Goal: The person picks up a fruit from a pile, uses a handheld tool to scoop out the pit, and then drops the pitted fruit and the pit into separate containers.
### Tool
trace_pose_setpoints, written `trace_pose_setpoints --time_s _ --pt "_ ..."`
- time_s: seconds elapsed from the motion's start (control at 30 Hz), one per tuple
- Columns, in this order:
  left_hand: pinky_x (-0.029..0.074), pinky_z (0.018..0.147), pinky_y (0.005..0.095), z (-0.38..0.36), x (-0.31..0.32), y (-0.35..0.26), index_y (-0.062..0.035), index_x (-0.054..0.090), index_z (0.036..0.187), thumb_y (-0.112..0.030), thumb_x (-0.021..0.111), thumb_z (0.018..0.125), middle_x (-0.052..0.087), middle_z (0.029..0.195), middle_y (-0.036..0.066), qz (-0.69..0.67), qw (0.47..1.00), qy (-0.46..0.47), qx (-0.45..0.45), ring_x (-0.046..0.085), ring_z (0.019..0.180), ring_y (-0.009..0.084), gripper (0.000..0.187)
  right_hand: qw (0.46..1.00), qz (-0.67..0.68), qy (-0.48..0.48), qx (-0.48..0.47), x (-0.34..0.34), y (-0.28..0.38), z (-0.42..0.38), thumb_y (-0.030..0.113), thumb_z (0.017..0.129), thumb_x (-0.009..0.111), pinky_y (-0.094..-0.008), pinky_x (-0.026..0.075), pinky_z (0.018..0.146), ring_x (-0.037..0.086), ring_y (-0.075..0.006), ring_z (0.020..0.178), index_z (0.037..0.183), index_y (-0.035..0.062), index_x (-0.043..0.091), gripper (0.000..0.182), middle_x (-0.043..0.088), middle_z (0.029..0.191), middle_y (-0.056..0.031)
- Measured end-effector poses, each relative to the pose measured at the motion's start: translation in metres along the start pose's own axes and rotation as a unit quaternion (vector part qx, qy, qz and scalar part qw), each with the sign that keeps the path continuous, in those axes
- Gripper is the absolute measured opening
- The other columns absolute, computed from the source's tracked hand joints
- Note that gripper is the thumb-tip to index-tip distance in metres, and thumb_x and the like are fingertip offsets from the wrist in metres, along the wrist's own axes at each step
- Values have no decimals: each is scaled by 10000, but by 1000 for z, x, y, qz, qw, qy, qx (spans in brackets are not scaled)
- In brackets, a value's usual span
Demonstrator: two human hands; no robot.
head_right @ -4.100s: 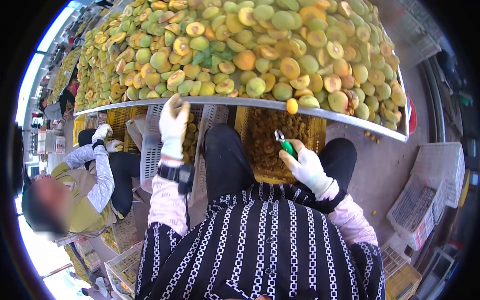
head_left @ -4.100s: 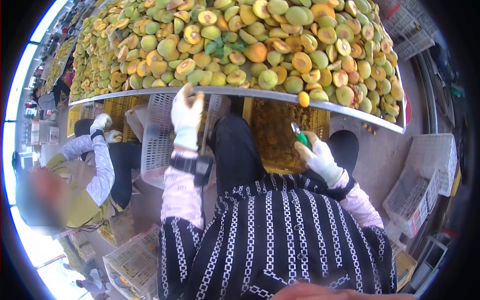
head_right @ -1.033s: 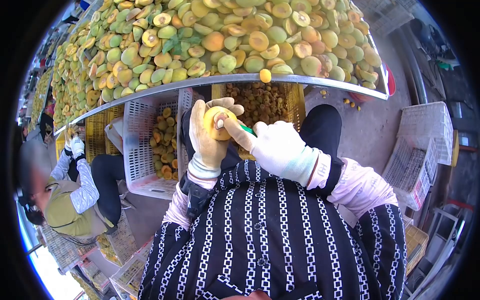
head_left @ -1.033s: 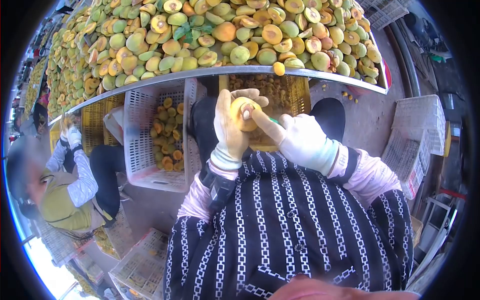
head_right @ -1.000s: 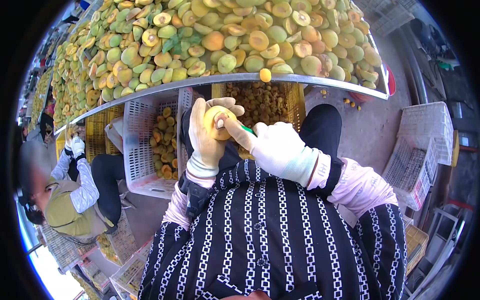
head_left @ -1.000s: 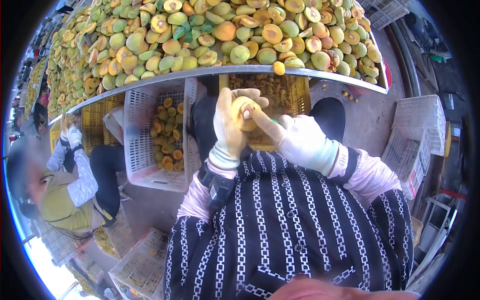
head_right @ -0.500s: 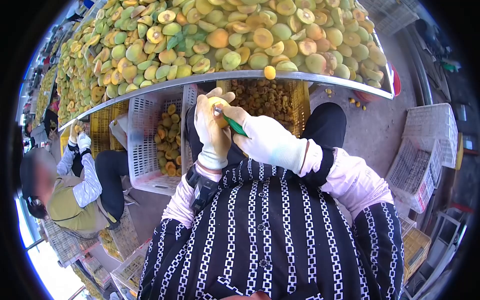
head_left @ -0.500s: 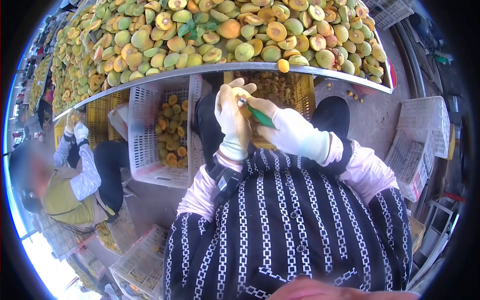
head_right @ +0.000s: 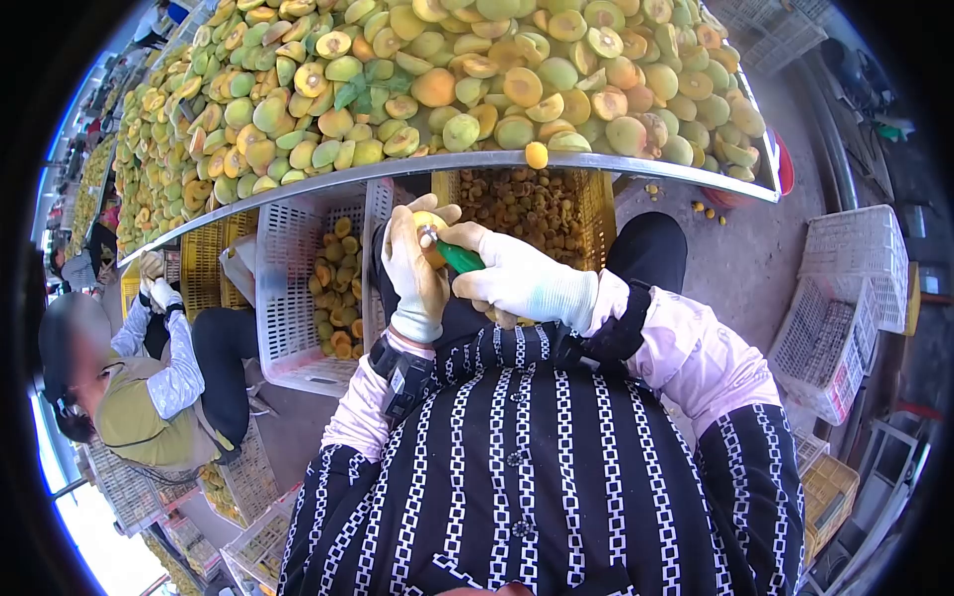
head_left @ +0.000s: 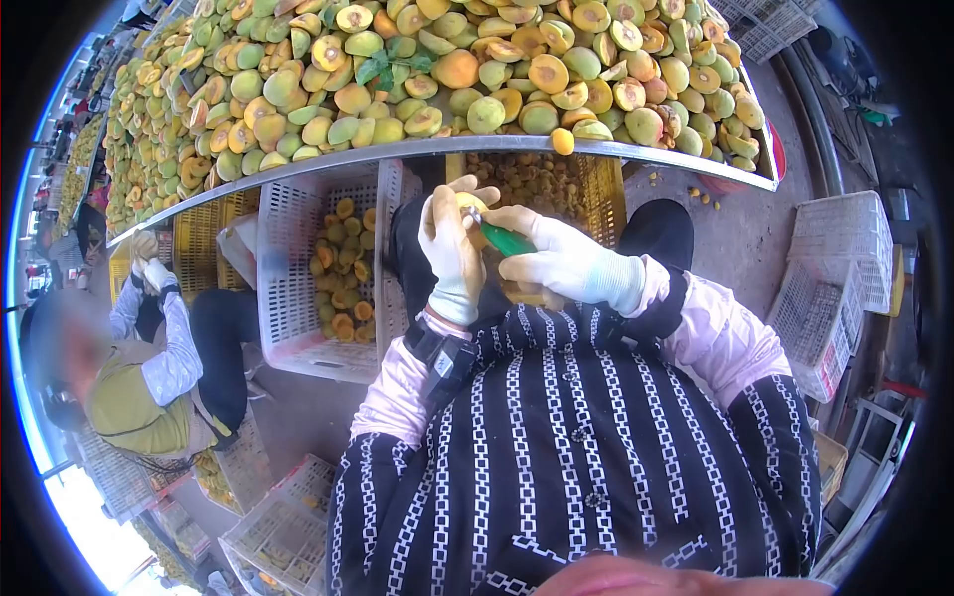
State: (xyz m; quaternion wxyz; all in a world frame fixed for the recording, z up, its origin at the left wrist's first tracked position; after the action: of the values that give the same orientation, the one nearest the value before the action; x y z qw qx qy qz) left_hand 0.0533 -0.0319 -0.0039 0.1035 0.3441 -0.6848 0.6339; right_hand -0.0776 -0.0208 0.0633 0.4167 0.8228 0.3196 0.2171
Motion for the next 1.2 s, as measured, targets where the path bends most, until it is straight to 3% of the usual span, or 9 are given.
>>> trace_pose_setpoints --time_s 0.17,0.57,0.67,0.9,0.97,1.03,1.1,1.17,1.2 --pt "552 753 342 2 0 10 -9 541 1118 -382 413 1017 662 960 169 -5 994 28 -109 657 849 240 407 960 -201 -94 -170 6 2 5 118 865 555 -286 461 438 565 -167 488 1395 73 378 560 569 727 -97" --pt "535 696 284 12 12 11 24 580 1080 -384 456 1007 677 881 188 -32 998 51 -35 655 771 212 433 965 252 69 -34 -2 -14 7 85 847 578 -235 372 408 468 -108 446 1433 59 352 629 517 666 -42" --pt "536 612 325 17 14 35 -23 524 1122 -439 464 980 653 941 200 -118 986 19 -117 629 670 239 443 962 -160 -150 -164 -6 -23 15 135 866 537 -307 484 505 569 -171 517 1442 178 373 601 573 657 -98" --pt "537 607 397 19 11 68 -79 495 1146 -495 469 949 627 995 140 -154 963 -53 -215 619 678 264 461 871 -298 -237 -310 -13 -46 26 141 889 541 -399 509 572 647 -254 613 1412 102 390 545 634 733 -153" --pt "530 621 376 27 4 77 -100 529 1111 -532 465 938 666 1007 126 -108 976 -70 -173 646 732 271 469 982 120 -121 -84 -20 -47 16 136 897 559 -285 448 443 539 -166 494 1426 102 383 559 577 750 -95" --pt "525 610 330 30 6 62 -97 540 1094 -555 478 934 669 1006 118 -77 984 -98 -125 648 734 260 490 906 408 58 -100 -33 -51 0 138 894 569 -213 396 411 487 -124 480 1450 99 352 598 532 722 -37" --pt "536 619 279 33 -6 62 -84 567 1118 -574 486 929 667 1048 108 -92 979 -39 -177 654 769 248 532 980 121 -148 -52 -67 -67 -4 136 899 556 -241 438 425 518 -138 489 1451 110 351 590 582 787 -75" --pt "547 670 309 30 -4 60 -73 558 1169 -555 483 937 650 1097 119 -118 979 -3 -169 654 835 248 540 859 -394 -271 -183 -94 -108 6 147 900 560 -260 481 468 559 -136 536 1462 140 342 603 597 794 -73" --pt "547 670 309 30 0 60 -73 558 1169 -555 483 937 650 1097 119 -117 978 1 -172 654 835 248 540 842 -325 -278 -328 -85 -95 0 177 898 577 -267 500 499 576 -129 569 1462 177 354 606 584 758 -55"
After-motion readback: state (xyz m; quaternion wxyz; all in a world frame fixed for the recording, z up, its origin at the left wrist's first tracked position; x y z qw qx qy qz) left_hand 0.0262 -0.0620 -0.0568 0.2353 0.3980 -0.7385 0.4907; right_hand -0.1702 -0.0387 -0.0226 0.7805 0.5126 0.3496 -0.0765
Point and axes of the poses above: each hand's wrist, its own z-axis towards the middle knuckle, its own x-axis out of the palm, y = z × x, the point moved 6 cm from there along z, towards the middle knuckle
